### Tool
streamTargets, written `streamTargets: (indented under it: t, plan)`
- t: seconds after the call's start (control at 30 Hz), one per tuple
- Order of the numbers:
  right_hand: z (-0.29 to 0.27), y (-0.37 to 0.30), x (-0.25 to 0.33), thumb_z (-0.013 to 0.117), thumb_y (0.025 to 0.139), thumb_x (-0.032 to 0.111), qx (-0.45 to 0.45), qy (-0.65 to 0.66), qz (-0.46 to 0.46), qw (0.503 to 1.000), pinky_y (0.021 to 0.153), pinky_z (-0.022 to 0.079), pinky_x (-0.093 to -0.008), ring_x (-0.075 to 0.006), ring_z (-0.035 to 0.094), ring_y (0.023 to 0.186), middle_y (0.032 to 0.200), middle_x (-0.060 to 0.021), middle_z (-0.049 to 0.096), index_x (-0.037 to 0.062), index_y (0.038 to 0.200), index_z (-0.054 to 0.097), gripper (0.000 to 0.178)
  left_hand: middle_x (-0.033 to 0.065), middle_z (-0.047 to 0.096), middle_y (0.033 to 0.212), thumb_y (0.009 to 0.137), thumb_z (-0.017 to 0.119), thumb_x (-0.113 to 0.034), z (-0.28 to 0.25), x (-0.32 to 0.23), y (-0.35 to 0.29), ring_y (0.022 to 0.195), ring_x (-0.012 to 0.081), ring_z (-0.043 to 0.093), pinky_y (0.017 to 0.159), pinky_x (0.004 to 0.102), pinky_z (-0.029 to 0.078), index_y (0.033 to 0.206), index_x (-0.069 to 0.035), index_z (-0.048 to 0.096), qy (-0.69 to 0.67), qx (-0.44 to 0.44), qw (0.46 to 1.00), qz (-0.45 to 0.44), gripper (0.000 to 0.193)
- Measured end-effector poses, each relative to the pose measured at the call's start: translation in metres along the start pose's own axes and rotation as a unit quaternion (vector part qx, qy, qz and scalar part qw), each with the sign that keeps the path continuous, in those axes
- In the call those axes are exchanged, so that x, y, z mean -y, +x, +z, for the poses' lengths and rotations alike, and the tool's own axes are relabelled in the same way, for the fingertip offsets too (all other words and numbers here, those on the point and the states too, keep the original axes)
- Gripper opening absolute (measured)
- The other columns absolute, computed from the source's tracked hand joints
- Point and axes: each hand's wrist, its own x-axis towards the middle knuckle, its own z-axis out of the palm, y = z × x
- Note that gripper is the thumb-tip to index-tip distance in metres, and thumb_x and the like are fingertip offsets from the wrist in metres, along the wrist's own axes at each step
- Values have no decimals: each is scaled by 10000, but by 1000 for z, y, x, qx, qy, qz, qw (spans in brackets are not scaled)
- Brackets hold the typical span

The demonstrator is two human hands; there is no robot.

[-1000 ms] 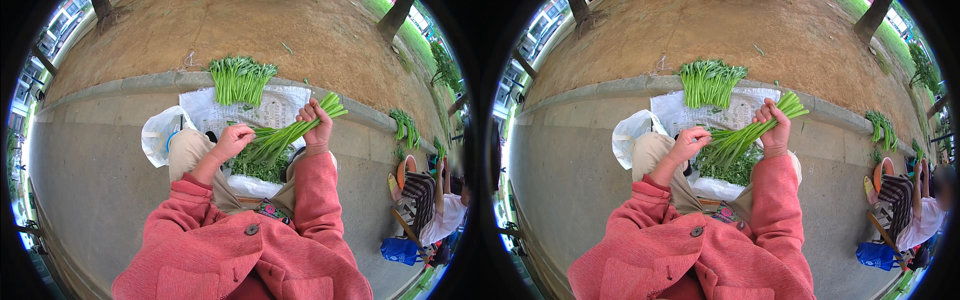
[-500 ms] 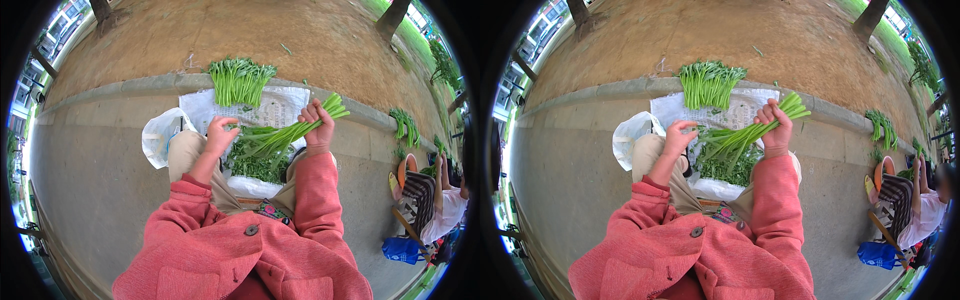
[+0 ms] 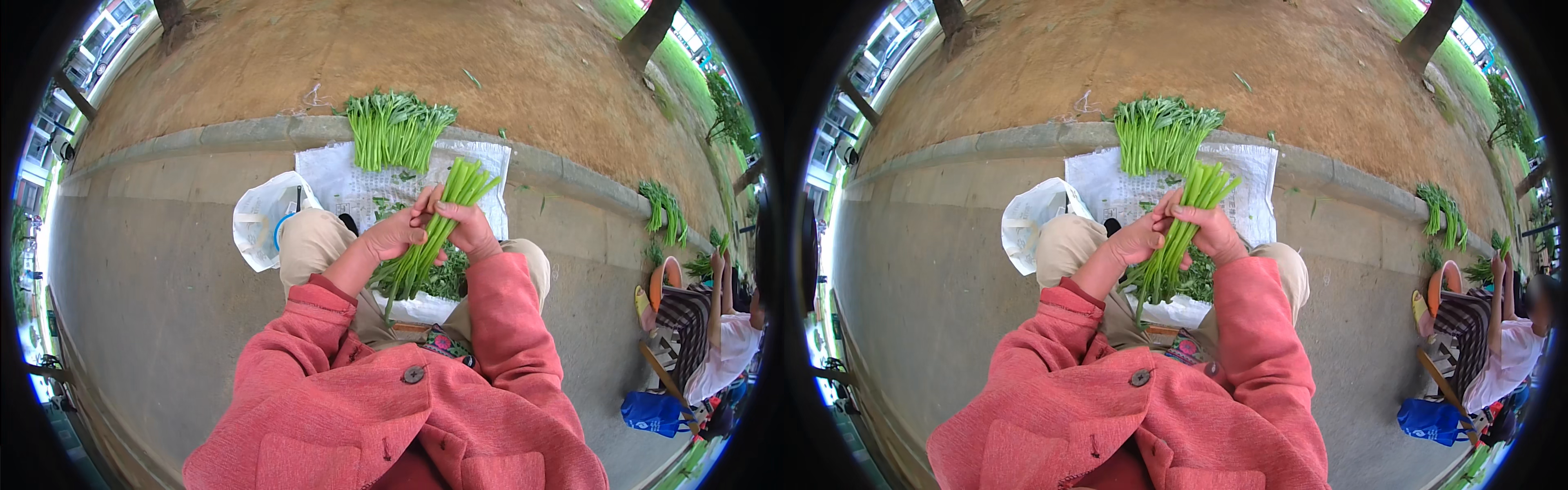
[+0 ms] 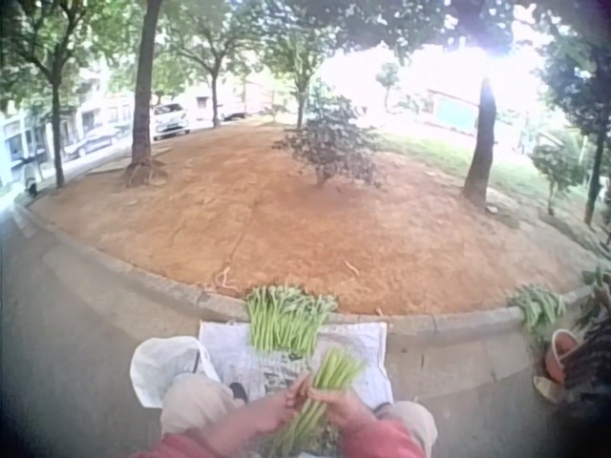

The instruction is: The person is trimming green vegetables by hand. They pick through a bundle of greens, plucking off leaves and placing them into a container while discarding stems onto a newspaper.

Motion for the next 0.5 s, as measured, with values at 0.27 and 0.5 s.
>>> streamTargets:
  t: [0.27,0.5]
  plan:
    - [4,-6,10,709,717,112,-94,-291,29,952,795,438,-307,-157,548,872,908,-42,580,13,1041,536,381,134,626,763,747,676,-75,-2,0,8,618,170,594,516,265,469,1076,-16,491,208,-80,971,-82,382]
    - [-15,1,-11,719,735,130,-144,-113,70,981,640,480,-290,-139,571,773,890,-69,589,-10,1023,519,377,32,545,616,805,620,-165,-12,14,16,519,108,509,463,239,395,830,-26,565,308,-249,918,8,151]
